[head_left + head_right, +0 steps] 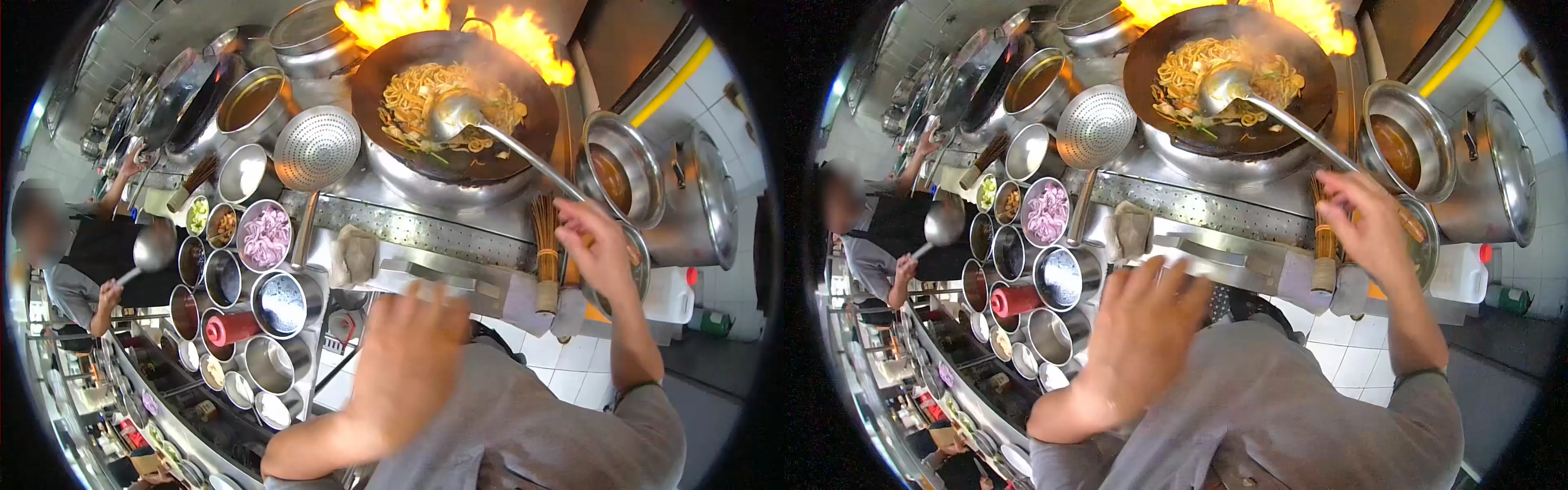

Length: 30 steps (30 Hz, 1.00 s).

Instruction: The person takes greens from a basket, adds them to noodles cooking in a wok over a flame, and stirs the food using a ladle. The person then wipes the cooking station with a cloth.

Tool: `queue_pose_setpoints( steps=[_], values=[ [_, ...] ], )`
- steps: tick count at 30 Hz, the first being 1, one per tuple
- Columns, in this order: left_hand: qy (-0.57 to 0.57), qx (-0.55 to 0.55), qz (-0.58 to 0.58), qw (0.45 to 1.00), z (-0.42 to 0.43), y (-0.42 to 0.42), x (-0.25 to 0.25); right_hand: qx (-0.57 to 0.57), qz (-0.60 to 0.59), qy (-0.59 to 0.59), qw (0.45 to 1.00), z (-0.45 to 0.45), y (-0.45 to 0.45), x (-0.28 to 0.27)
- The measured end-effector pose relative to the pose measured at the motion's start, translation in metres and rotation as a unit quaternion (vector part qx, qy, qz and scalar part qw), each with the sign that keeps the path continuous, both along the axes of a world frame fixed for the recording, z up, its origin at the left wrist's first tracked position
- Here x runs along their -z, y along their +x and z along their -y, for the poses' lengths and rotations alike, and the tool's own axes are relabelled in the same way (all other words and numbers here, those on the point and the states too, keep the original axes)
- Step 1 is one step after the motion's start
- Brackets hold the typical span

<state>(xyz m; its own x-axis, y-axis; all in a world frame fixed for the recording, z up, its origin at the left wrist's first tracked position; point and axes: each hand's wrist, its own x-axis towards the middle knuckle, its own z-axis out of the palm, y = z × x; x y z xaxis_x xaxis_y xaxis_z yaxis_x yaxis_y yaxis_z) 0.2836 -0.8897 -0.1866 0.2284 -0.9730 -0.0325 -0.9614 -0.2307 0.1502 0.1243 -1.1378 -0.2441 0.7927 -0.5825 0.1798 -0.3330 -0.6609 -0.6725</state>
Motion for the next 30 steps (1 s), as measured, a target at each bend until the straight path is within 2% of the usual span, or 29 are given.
queue_pose_setpoints(
  steps=[1, 2, 3, 4, 7, 10, 13, 15, 21, 25, 27, 30],
  values=[
    [0.07, -0.055, -0.065, 0.994, -0.012, 0.012, 0.015, -0.024, -0.003, 0.037, 0.999, -0.007, 0.002, 0.006],
    [0.023, -0.093, -0.105, 0.99, -0.032, 0.021, 0.045, -0.042, -0.009, 0.076, 0.996, -0.014, 0.001, 0.017],
    [0.029, -0.136, -0.122, 0.983, -0.056, 0.028, 0.077, -0.055, -0.022, 0.12, 0.991, -0.025, -0.005, 0.027],
    [0.067, -0.163, -0.14, 0.974, -0.075, 0.033, 0.097, -0.063, -0.038, 0.118, 0.99, -0.036, -0.009, 0.035],
    [0.063, -0.25, -0.168, 0.952, -0.125, 0.035, 0.146, -0.075, -0.072, 0.115, 0.988, -0.059, -0.017, 0.054],
    [0.057, -0.264, -0.206, 0.941, -0.157, 0.033, 0.181, -0.041, -0.096, 0.15, 0.983, -0.091, -0.027, 0.075],
    [0.007, -0.23, -0.236, 0.944, -0.164, 0.029, 0.188, 0.017, -0.106, 0.164, 0.981, -0.118, -0.035, 0.107],
    [-0.046, -0.217, -0.259, 0.94, -0.172, 0.034, 0.195, 0.014, -0.128, 0.159, 0.979, -0.132, -0.033, 0.122],
    [-0.217, -0.251, -0.21, 0.92, -0.124, 0.08, 0.191, -0.021, -0.128, 0.156, 0.979, -0.185, -0.004, 0.119],
    [-0.298, -0.306, -0.133, 0.894, -0.076, 0.127, 0.253, -0.034, -0.097, 0.156, 0.982, -0.211, 0.003, 0.12],
    [-0.283, -0.386, -0.22, 0.85, -0.055, 0.158, 0.285, -0.038, -0.099, 0.154, 0.982, -0.216, -0.001, 0.118],
    [-0.116, -0.359, -0.344, 0.86, -0.04, 0.166, 0.287, -0.026, -0.11, 0.159, 0.981, -0.211, -0.017, 0.114]
  ],
)
